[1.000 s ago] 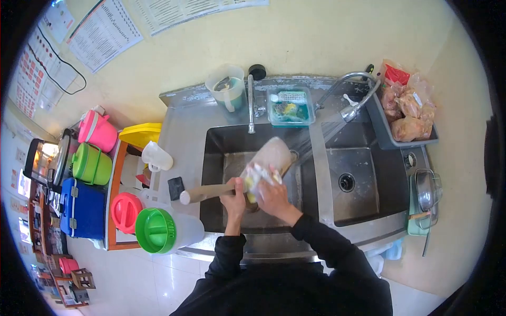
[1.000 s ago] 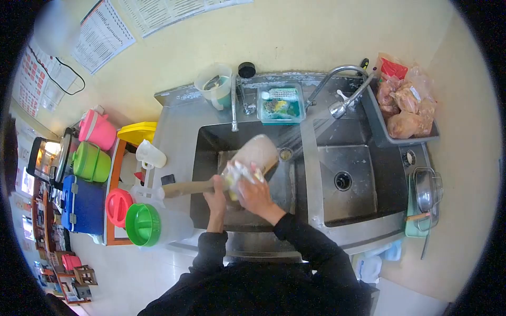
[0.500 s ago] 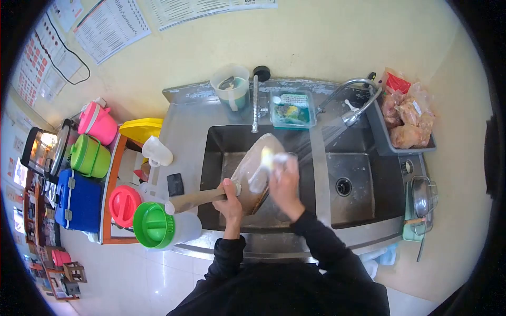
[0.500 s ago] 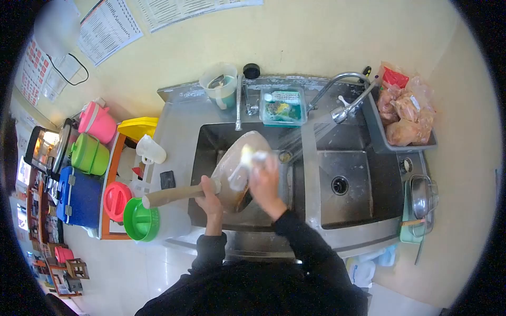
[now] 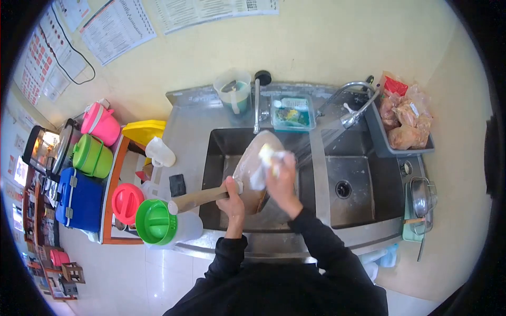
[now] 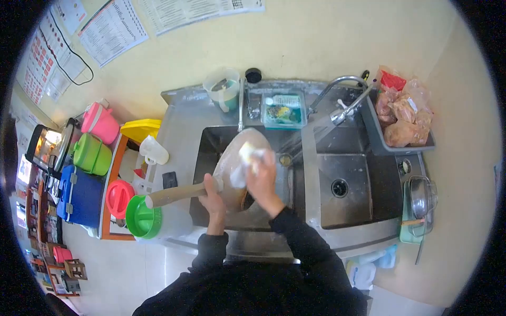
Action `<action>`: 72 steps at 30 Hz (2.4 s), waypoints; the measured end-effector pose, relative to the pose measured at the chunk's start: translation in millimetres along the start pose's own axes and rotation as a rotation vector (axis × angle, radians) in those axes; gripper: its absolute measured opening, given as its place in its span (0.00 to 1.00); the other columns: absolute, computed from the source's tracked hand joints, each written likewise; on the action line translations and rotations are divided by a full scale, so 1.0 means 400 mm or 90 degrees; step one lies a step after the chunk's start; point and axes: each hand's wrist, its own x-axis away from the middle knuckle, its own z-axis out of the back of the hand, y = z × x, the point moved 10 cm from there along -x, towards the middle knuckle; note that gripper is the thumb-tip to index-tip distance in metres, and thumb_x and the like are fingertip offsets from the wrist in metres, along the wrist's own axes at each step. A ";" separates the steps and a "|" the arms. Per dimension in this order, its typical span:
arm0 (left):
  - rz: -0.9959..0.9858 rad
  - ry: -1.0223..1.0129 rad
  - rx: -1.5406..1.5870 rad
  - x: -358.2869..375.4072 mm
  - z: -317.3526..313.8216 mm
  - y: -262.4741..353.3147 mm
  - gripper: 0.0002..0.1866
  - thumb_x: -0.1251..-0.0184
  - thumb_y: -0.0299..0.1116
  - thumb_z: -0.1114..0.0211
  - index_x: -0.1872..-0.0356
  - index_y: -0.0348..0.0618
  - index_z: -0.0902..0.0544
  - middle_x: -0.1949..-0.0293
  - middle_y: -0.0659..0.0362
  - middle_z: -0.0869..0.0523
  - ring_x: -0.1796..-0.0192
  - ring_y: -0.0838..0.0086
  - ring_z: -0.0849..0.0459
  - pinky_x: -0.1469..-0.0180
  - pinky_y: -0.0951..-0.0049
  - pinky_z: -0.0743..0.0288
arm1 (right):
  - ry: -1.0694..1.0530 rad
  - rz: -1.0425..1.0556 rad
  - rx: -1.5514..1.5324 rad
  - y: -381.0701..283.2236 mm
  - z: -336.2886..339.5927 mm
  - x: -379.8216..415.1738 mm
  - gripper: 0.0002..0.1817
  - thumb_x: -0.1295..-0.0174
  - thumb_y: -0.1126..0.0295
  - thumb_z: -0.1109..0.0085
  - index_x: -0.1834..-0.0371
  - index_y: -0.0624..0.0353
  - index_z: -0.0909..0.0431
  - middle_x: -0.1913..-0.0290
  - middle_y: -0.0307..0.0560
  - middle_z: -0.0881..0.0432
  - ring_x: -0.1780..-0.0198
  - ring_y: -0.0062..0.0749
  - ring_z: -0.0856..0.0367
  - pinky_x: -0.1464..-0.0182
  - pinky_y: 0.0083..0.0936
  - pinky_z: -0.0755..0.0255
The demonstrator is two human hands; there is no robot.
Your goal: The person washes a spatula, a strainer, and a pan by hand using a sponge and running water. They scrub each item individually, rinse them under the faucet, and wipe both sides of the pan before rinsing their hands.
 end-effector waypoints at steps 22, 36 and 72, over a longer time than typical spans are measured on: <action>0.177 -0.003 0.416 -0.025 0.151 0.187 0.22 0.39 0.54 0.45 0.61 0.43 0.25 0.64 0.58 0.22 0.55 0.68 0.21 0.49 0.66 0.28 | -0.107 -0.530 -0.708 0.354 -0.079 -0.012 0.19 0.36 0.64 0.58 0.47 0.62 0.26 0.48 0.47 0.22 0.45 0.35 0.25 0.41 0.29 0.34; -0.067 -0.275 0.291 0.147 -0.067 0.004 0.28 0.36 0.53 0.52 0.47 0.40 0.29 0.45 0.56 0.27 0.42 0.66 0.28 0.38 0.61 0.38 | 0.068 -1.035 -1.208 0.155 -0.247 0.379 0.23 0.34 0.54 0.60 0.44 0.55 0.28 0.47 0.51 0.23 0.47 0.46 0.25 0.44 0.50 0.31; 0.290 -0.271 0.481 0.107 -0.150 -0.140 0.37 0.44 0.62 0.54 0.58 0.30 0.22 0.58 0.49 0.18 0.55 0.60 0.20 0.51 0.63 0.29 | 0.209 -0.124 0.062 0.142 0.494 0.130 0.09 0.44 0.77 0.44 0.62 0.65 0.29 0.62 0.60 0.23 0.61 0.54 0.22 0.59 0.35 0.29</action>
